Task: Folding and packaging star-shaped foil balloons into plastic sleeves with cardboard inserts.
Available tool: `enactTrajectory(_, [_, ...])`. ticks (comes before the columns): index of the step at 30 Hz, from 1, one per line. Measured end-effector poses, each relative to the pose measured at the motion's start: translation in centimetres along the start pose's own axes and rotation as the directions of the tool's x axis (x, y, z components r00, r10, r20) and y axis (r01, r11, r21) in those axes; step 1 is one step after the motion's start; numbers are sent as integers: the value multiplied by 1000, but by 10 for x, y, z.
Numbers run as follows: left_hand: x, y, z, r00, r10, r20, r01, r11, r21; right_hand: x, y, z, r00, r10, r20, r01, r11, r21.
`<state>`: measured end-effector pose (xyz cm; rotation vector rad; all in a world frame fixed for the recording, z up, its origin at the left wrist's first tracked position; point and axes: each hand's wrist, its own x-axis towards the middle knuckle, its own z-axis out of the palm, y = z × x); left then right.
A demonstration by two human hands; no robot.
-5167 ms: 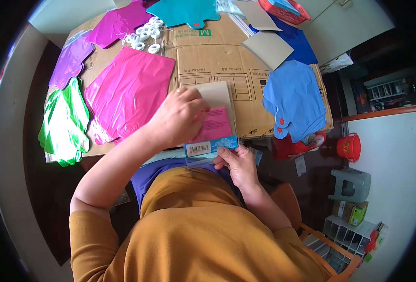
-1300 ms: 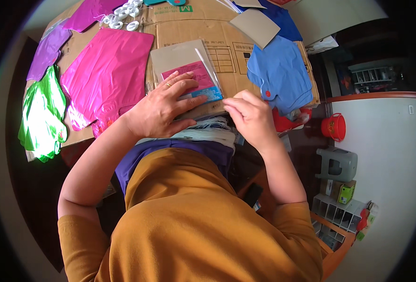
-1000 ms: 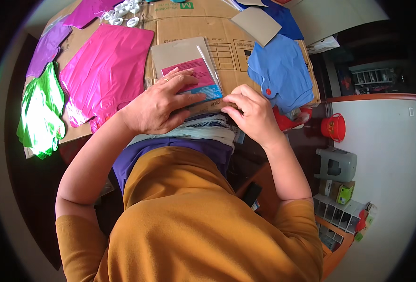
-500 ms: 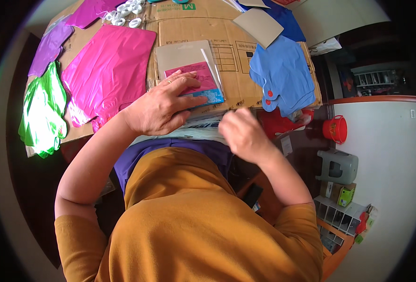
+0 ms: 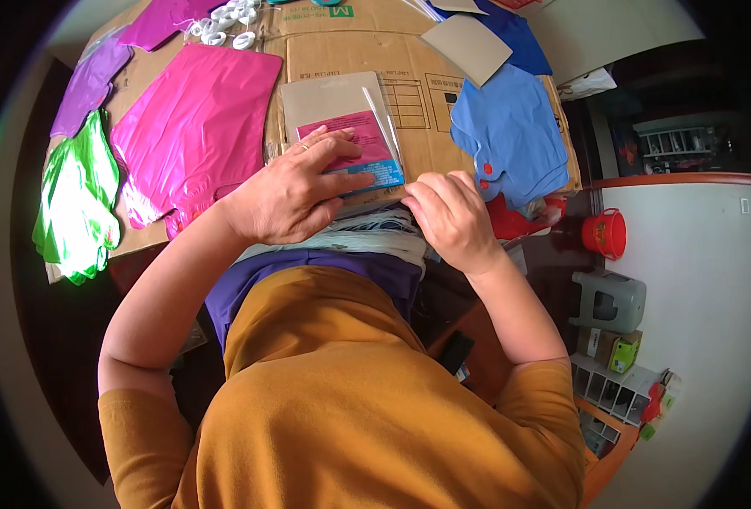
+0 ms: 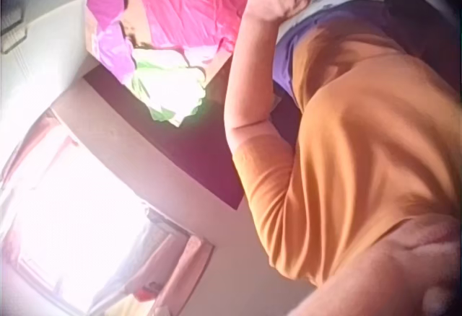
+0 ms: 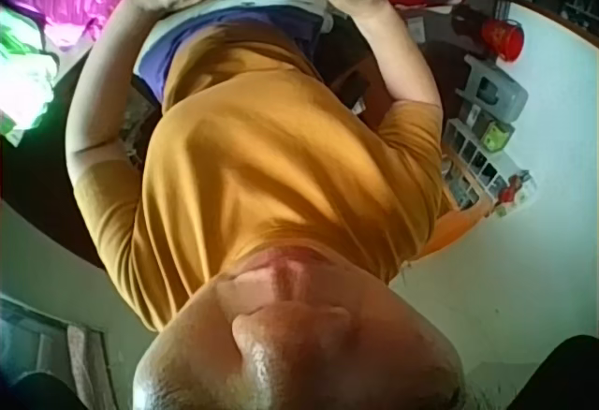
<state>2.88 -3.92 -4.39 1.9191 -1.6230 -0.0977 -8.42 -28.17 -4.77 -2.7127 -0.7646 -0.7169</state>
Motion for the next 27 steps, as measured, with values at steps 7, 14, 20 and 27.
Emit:
enactTrajectory(7, [-1,0,-1,1000,-1,9,1,1000,-5,6,-3,-1,997,69,45,-73,994,76])
enactTrajectory(14, [0,0,0,1000,6,12,-6,1000,-1,14,1,-8,965,127,229,-162,977,140])
enactTrajectory(20, [1,-2,-1,1000,12,11,-11,1000,-23,-11,-57,-38,873,-260,412,-128,694,708])
enactTrajectory(27, [-1,0,-4,1000,8,23,-9,1000,12,-121,11,-10,134,230,964,-402,902,-160])
